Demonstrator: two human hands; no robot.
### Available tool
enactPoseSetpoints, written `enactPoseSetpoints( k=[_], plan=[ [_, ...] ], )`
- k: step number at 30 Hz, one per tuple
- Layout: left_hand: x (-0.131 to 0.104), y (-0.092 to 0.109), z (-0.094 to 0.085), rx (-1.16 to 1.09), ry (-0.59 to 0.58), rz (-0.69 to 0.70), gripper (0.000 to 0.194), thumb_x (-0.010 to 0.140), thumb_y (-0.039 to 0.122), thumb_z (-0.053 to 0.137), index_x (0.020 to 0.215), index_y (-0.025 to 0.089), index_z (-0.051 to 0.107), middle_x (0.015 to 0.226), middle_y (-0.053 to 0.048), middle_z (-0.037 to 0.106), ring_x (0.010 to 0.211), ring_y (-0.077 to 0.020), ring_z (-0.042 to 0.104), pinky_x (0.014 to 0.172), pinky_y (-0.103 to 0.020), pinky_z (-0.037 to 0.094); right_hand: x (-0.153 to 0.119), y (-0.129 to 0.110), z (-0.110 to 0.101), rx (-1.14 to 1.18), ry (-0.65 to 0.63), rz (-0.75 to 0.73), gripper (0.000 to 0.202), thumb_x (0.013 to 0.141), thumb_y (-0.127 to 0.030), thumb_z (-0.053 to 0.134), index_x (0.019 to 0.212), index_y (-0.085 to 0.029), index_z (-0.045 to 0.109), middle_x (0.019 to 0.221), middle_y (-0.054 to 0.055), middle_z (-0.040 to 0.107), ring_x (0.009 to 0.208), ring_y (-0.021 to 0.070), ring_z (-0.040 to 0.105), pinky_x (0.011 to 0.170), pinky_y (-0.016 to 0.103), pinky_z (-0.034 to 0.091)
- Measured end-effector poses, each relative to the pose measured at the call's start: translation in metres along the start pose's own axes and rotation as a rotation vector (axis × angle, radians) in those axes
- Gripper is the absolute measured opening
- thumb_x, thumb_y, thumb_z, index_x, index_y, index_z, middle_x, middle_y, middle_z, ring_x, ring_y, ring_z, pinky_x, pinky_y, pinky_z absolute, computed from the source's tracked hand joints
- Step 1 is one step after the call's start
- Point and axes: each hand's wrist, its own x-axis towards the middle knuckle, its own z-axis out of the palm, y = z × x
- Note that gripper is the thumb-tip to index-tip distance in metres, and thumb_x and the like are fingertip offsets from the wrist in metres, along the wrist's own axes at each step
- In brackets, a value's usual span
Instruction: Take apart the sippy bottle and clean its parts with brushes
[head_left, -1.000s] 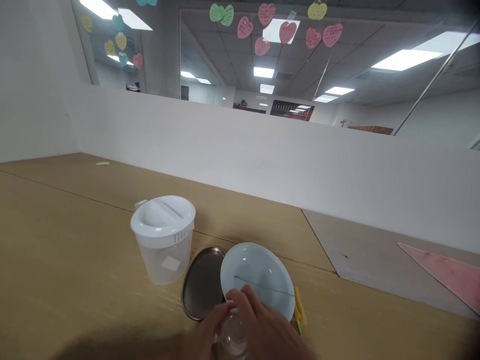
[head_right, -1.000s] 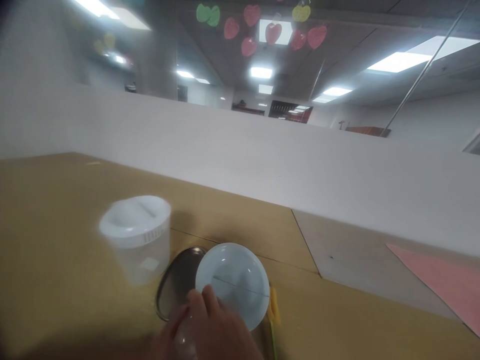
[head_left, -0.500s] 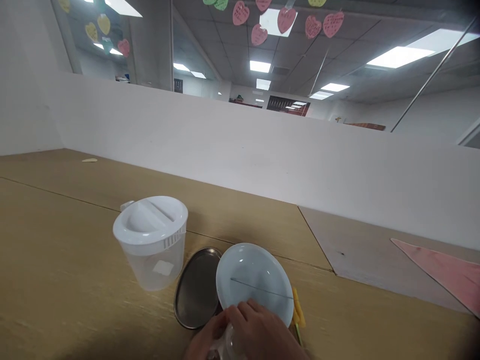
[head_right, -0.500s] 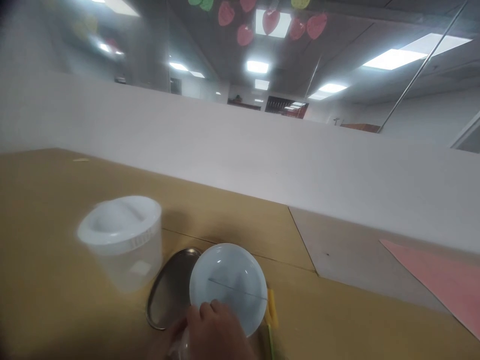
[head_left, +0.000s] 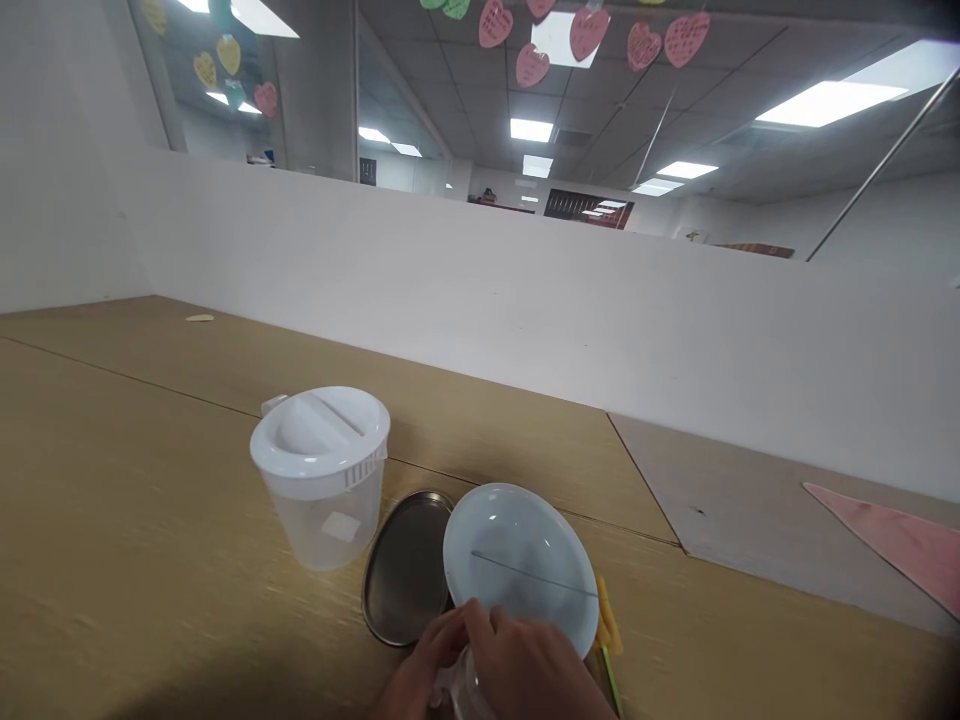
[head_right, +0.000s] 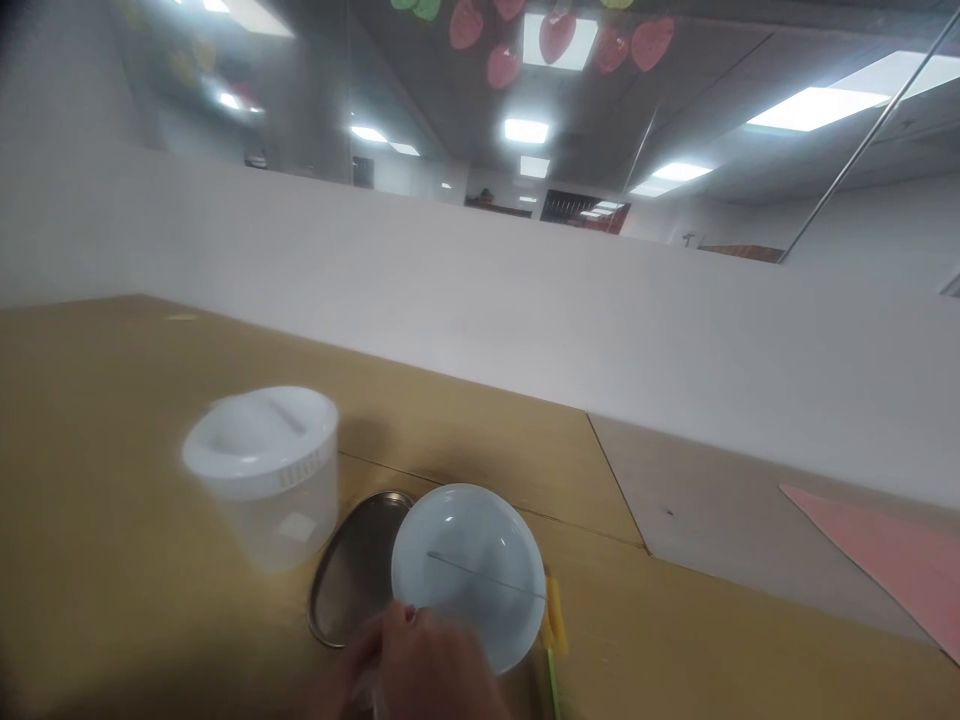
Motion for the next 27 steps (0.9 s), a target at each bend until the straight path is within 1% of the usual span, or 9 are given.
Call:
enactPoseSetpoints(
  k=[3,5,8,11,14,18,21,24,27],
  plan=[
    [-0.002,0.001,-0.002,-0.121,0.006,0.006,0.067,0.075,0.056,0.059,0.132,0.025,0.044,0.134,-0.012,0.049,0.117,-0.0298,0.053,0.096,-0.041,0.045,0.002,0.000,-0.007,0.007,-0.028,-0.024,0.014,0.076,-0.010,0.047,0.083,-0.016,0.057,0.063,0.003,0.064,0.047,0.0135,0.059,0.041,0.020,0.034],
    [-0.003,0.000,-0.002,-0.137,0.020,0.005,0.066,0.075,0.056,0.059,0.131,0.024,0.045,0.132,-0.012,0.050,0.117,-0.0303,0.052,0.097,-0.042,0.044,0.003,0.000,-0.015,0.017,-0.070,-0.012,0.012,0.074,-0.012,0.050,0.082,-0.016,0.057,0.066,0.003,0.066,0.050,0.0148,0.061,0.043,0.021,0.036],
    [-0.004,-0.007,0.001,-0.097,0.022,0.054,0.066,0.077,0.057,0.055,0.131,0.023,0.043,0.128,-0.013,0.053,0.113,-0.0295,0.055,0.096,-0.041,0.046,0.005,-0.002,-0.028,0.029,-0.170,0.024,0.016,0.068,-0.015,0.056,0.084,-0.014,0.059,0.074,0.006,0.069,0.059,0.0201,0.065,0.044,0.023,0.037],
    [-0.006,-0.014,0.005,-0.019,0.018,0.055,0.062,0.079,0.055,0.051,0.132,0.024,0.042,0.124,-0.012,0.056,0.107,-0.0272,0.059,0.091,-0.038,0.049,0.004,-0.002,-0.038,0.006,-0.255,0.004,0.022,0.065,-0.011,0.057,0.086,-0.014,0.061,0.076,0.007,0.070,0.060,0.0222,0.066,0.042,0.025,0.034],
    [-0.009,-0.012,0.004,0.057,0.012,0.032,0.057,0.079,0.050,0.052,0.130,0.024,0.046,0.120,-0.011,0.059,0.103,-0.0260,0.060,0.089,-0.035,0.050,-0.001,-0.001,-0.042,0.055,-0.236,0.026,0.020,0.067,-0.010,0.056,0.085,-0.017,0.062,0.074,0.004,0.070,0.060,0.0190,0.065,0.043,0.023,0.033],
    [-0.011,0.004,-0.003,0.089,0.004,0.029,0.057,0.079,0.045,0.057,0.130,0.023,0.048,0.121,-0.012,0.059,0.109,-0.0275,0.057,0.092,-0.036,0.049,-0.008,0.001,-0.048,0.200,-0.195,0.115,0.007,0.072,-0.018,0.059,0.076,-0.022,0.063,0.071,0.000,0.067,0.058,0.0149,0.061,0.044,0.022,0.035],
    [-0.011,0.013,-0.005,0.098,0.021,0.022,0.055,0.080,0.040,0.059,0.131,0.025,0.048,0.120,-0.011,0.060,0.107,-0.0268,0.058,0.091,-0.034,0.049,-0.011,0.000,-0.055,0.252,-0.140,0.172,0.008,0.070,-0.020,0.061,0.077,-0.024,0.063,0.074,0.000,0.067,0.062,0.0156,0.061,0.045,0.022,0.036],
    [-0.013,0.014,-0.003,0.117,0.031,-0.004,0.052,0.081,0.036,0.059,0.131,0.027,0.048,0.120,-0.010,0.060,0.108,-0.0260,0.058,0.092,-0.033,0.048,-0.011,0.000,-0.060,0.293,-0.167,0.215,0.008,0.070,-0.021,0.062,0.076,-0.026,0.064,0.078,0.001,0.067,0.067,0.0169,0.062,0.046,0.022,0.038],
    [-0.012,0.012,-0.002,0.122,0.026,0.027,0.056,0.080,0.040,0.059,0.133,0.027,0.045,0.123,-0.009,0.059,0.109,-0.0258,0.058,0.092,-0.032,0.048,-0.011,0.001,-0.060,0.290,-0.191,0.232,0.012,0.070,-0.020,0.061,0.078,-0.028,0.065,0.078,0.000,0.068,0.070,0.0184,0.063,0.051,0.023,0.042]
  ],
)
